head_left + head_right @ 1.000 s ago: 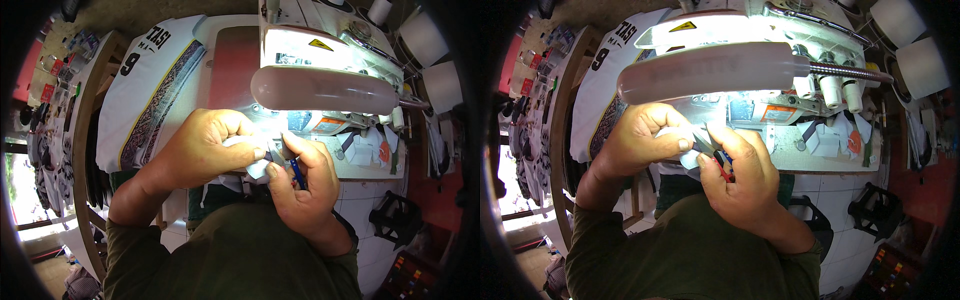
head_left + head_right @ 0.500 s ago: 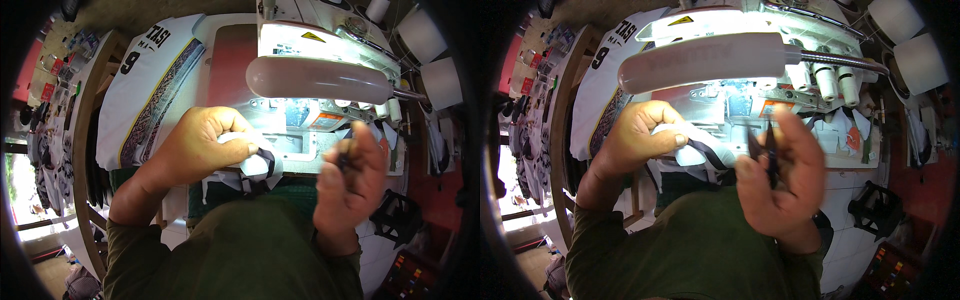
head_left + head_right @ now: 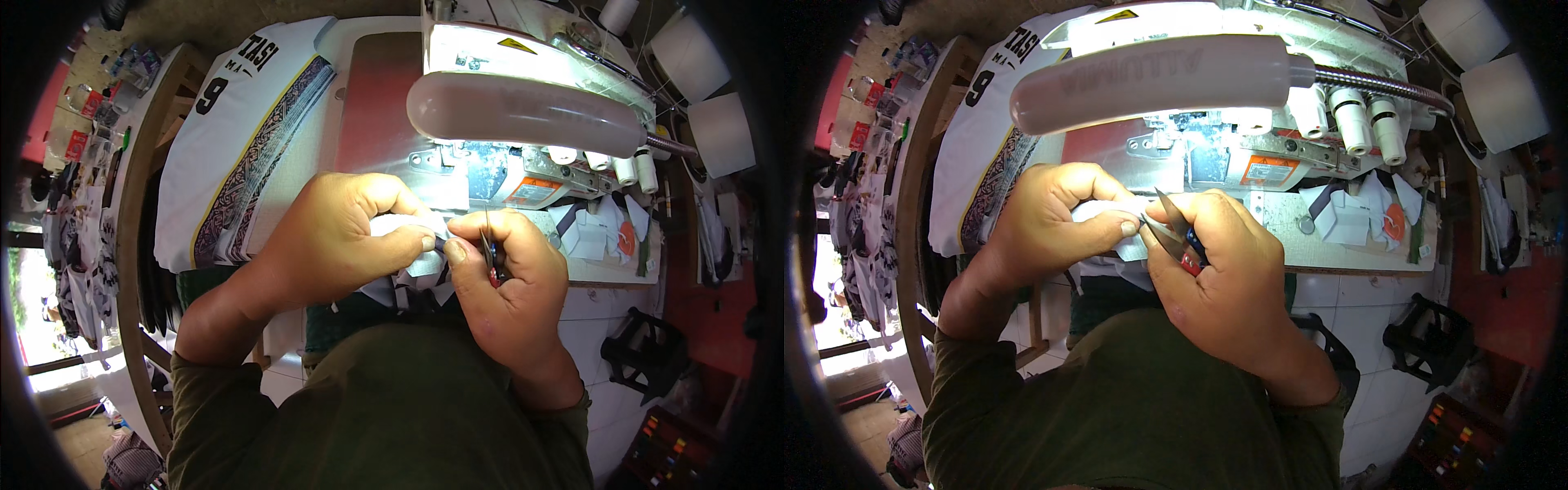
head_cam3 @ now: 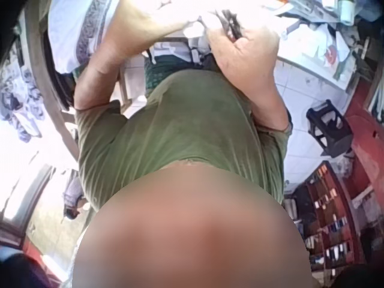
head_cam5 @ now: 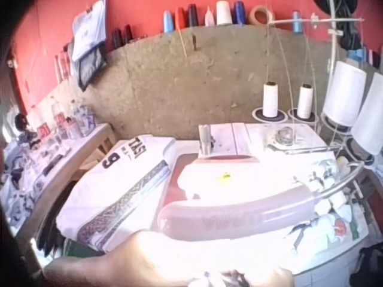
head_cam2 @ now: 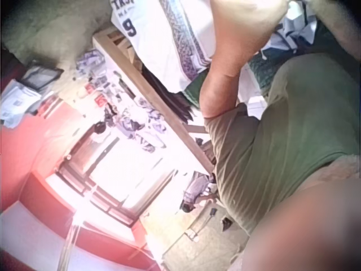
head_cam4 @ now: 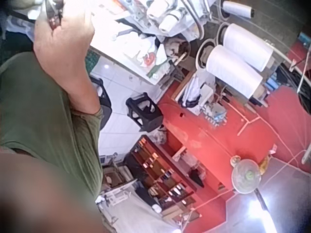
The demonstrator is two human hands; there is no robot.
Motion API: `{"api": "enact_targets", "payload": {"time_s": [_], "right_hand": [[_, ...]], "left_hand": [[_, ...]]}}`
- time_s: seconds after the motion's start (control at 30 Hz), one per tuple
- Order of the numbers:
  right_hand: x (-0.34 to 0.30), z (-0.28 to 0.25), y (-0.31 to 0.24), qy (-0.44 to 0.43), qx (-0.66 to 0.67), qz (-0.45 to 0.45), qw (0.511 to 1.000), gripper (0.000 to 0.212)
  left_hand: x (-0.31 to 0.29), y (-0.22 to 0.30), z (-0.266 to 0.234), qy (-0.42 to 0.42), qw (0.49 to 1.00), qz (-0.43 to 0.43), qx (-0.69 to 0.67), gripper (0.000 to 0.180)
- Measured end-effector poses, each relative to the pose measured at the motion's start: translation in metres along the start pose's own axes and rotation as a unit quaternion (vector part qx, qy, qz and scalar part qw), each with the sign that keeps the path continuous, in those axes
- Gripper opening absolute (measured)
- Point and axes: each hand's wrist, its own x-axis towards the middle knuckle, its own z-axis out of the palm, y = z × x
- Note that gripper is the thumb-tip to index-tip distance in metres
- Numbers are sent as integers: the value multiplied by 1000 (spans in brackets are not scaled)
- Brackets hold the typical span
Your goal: The person uses small scissors to trim excess fabric from a white jersey, repeatedly cutting small sections and inspecting the edges. The person then folds and aligns the trimmed fabric, preparing it for further handling.
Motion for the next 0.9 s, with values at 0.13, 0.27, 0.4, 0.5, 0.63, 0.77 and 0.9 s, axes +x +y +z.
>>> {"api": "enact_targets", "payload": {"time_s": [0.13,0.27,0.4,0.5,0.63,0.77,0.9], "right_hand": [[-1,6,-1,-1,53,132,990,14],[0,10,2,11,33,132,991,10],[2,6,5,73,141,213,964,13],[-6,3,2,40,201,180,962,15],[-17,5,-1,15,62,44,997,35],[-18,6,1,2,-70,-31,997,38],[-16,6,0,3,-78,-41,996,37]], "left_hand": [[0,-8,7,51,986,123,97,16],[-2,-7,7,45,970,161,175,12],[-6,0,0,-7,1000,10,2,15],[-5,3,-6,-25,997,-50,-62,19],[-3,0,-7,-20,996,-47,-71,19],[-2,-3,-4,-18,996,-52,-77,20],[-1,-2,-5,-17,996,-55,-64,20]]}}
